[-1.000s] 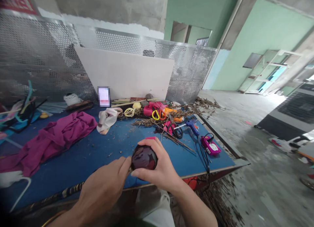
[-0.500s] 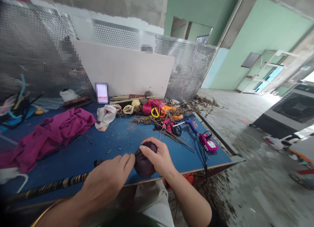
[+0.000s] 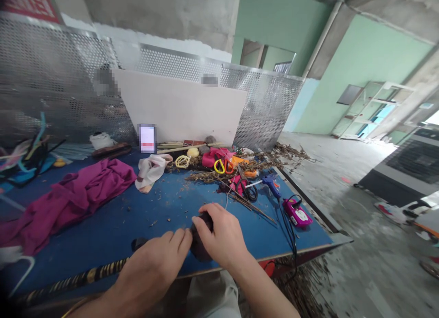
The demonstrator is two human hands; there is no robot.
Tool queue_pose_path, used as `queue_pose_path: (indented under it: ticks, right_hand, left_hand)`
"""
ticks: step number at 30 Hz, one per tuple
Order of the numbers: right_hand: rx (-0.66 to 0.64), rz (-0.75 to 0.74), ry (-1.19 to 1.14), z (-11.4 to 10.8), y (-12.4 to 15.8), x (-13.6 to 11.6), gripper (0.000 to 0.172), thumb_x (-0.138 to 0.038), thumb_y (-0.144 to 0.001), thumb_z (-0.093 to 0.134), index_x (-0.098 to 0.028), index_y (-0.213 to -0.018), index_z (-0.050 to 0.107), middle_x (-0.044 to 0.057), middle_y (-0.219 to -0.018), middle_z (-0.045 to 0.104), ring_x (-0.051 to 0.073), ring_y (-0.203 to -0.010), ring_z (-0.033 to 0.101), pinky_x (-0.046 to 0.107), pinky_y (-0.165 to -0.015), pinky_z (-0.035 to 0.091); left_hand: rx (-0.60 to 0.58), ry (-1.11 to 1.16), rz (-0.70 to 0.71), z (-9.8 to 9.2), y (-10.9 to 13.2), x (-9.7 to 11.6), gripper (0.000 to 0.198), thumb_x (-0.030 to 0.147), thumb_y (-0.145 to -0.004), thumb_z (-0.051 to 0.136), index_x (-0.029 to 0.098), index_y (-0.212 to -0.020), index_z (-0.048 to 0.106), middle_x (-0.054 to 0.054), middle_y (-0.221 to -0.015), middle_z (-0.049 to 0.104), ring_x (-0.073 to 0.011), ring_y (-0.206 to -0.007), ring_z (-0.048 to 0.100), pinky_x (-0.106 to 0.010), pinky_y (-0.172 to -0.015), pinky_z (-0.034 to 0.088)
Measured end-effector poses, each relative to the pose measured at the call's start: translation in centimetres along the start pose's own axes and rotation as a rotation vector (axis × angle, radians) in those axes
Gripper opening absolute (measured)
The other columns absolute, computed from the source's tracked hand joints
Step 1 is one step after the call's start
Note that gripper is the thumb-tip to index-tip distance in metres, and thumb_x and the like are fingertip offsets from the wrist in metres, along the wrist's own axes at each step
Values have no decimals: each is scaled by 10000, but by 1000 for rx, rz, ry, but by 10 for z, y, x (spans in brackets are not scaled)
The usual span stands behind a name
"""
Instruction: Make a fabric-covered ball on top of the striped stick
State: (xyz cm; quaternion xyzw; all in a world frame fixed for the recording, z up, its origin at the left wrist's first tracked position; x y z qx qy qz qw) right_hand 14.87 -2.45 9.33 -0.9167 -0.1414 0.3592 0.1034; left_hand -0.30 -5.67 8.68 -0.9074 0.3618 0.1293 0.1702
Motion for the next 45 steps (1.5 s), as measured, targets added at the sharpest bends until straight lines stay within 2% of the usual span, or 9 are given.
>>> queue_pose_path:
  ticks: [3,8,13,20,25,33,40,42,45]
  right_hand:
    - [0,-9,154,0,2,-6,358,-416,-868,567,-190,-1145,596,108,-1091,674,282,-992,639,389,-833,488]
    - [7,16,330,10,2,-16,253,-341,-925,468,-195,-792,626,88,-797,659,263,-766,633,372,-676,478]
    - [27,5,-192,1,3,-1,261,-373,-930,480,-217,-1046,655,79,-1053,691,244,-1004,626,368,-884,479]
    - [40,-59,-1092,-12,-1,26,822,-782,-688,570,-241,-1306,545,108,-1412,500,336,-1333,411,463,-1105,332]
    - [-33,-68,-1265,-3,-13,7,1002,-710,-432,796,-240,-1284,556,110,-1331,553,352,-1240,492,422,-1018,423]
    - [3,86,-1129,1,-18,-8,481,-433,-668,801,-211,-1058,629,21,-850,669,170,-745,601,281,-710,488]
    - [-68,55,-1365,28,-10,10,797,-761,-702,587,-247,-1308,526,94,-1337,535,273,-1250,476,375,-1013,398]
    - [-190,14,-1315,41,4,11,782,-748,-682,622,-236,-1270,566,93,-1203,614,269,-1154,541,371,-958,436]
    - [-255,-22,-983,51,29,13,405,-585,-813,619,-203,-913,712,27,-732,634,182,-745,593,306,-752,481]
  left_hand:
    - [10,-6,35,1,-1,-1,319,53,-783,483,110,-1074,600,-54,-739,629,-197,-566,613,-278,-437,435]
    - [7,23,48,2,0,0,292,65,-802,468,113,-1058,599,-54,-744,627,-200,-570,608,-285,-457,441]
    - [-127,153,-29,2,1,-5,341,26,-788,466,131,-1088,588,-64,-806,653,-213,-639,632,-279,-501,434]
    - [-180,1162,-364,-6,-1,-37,134,279,-887,490,194,-843,584,-13,-794,630,-177,-740,569,-266,-662,416]
    - [-309,1940,-555,-5,-7,-39,324,482,-757,666,184,-821,557,87,-560,391,-52,-438,243,-191,-417,211]
    - [-355,2172,-790,2,-1,-30,486,535,-609,802,177,-804,537,84,-580,454,-6,-401,218,-145,-369,157]
    - [-290,2344,-830,17,-1,-35,445,456,-620,829,152,-790,552,79,-593,463,8,-376,222,-130,-338,177]
    - [-252,2400,-842,19,0,-41,428,427,-620,837,141,-790,567,82,-590,451,12,-372,211,-127,-327,182]
    - [-205,2445,-910,23,5,-47,382,372,-657,826,121,-816,586,80,-614,436,19,-393,210,-108,-331,182]
Point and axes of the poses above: each hand's wrist, its own y-axis away from the middle knuckle, its own z-axis out of the palm, x = y × z, the point moved 2 cm from there along -y, towards the middle knuckle
